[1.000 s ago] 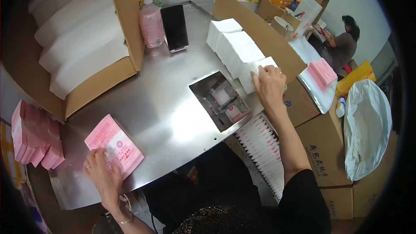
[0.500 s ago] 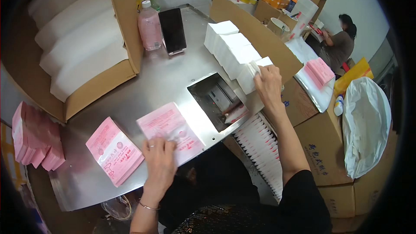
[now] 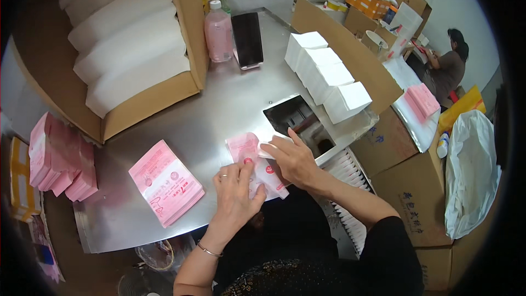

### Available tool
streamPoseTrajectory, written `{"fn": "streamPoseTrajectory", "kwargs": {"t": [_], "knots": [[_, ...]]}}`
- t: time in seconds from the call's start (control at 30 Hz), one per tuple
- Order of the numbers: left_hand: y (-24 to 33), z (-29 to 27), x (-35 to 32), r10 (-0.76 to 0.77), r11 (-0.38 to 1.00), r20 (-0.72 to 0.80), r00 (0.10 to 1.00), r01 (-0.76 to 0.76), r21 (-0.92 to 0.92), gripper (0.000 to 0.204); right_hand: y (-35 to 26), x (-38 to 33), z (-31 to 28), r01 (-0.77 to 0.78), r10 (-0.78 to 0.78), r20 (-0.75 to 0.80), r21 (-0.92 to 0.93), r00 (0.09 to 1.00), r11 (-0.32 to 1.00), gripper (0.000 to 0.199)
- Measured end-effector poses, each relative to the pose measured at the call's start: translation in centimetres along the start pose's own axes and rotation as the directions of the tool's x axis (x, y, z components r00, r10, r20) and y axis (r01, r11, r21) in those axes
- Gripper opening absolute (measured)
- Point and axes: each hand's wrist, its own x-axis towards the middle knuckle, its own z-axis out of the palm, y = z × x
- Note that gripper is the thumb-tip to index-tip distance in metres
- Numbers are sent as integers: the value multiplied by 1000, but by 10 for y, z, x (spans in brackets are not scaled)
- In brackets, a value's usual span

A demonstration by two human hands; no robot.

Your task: Sliding pink sleeves over small white boxes and organizing them into a larger cardboard box.

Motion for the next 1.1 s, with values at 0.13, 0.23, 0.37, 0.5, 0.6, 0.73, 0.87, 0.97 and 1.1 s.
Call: {"fn": "streamPoseTrajectory", "kwargs": {"t": [0.13, 0.23, 0.37, 0.5, 0.6, 0.73, 0.87, 0.97, 1.1], "knots": [[3, -8, 2, -1, 994, -8, 1000, 2, 111, 46, -1, 6, -11, -51, 66, -228, 71, 971, 996, 44], [-3, -19, 1, -80, 986, 114, 990, 61, 157, 51, -39, -4, -18, 231, -235, -100, -53, 967, 972, 39], [-11, -20, 0, -87, 987, 118, 989, 70, 145, 61, -72, -34, -5, 348, -354, 57, 92, 934, 933, 39], [-3, -21, -1, -93, 971, 38, 995, 82, 223, 73, -17, 7, -35, -10, 82, -313, 225, 946, 974, 36], [-13, -21, -1, -52, 968, 76, 996, 31, 249, 74, -13, 13, -42, 29, -41, -305, -45, 951, 999, 40], [-13, -28, 7, 0, 975, 179, 984, -39, 216, 74, -55, -34, 6, 400, -398, -121, -11, 909, 916, 34], [3, -7, 5, -74, 964, 51, 996, 58, 258, 94, -29, 26, 16, 37, 16, 195, -265, 981, 964, 22], [4, 6, 16, -144, 963, -126, 982, 168, 208, 96, -52, 41, 37, 97, -35, 182, -344, 983, 934, 15], [-4, -10, 12, -26, 941, 55, 998, 6, 339, 71, -14, 10, -20, 44, -87, -322, -138, 943, 989, 25]]}}
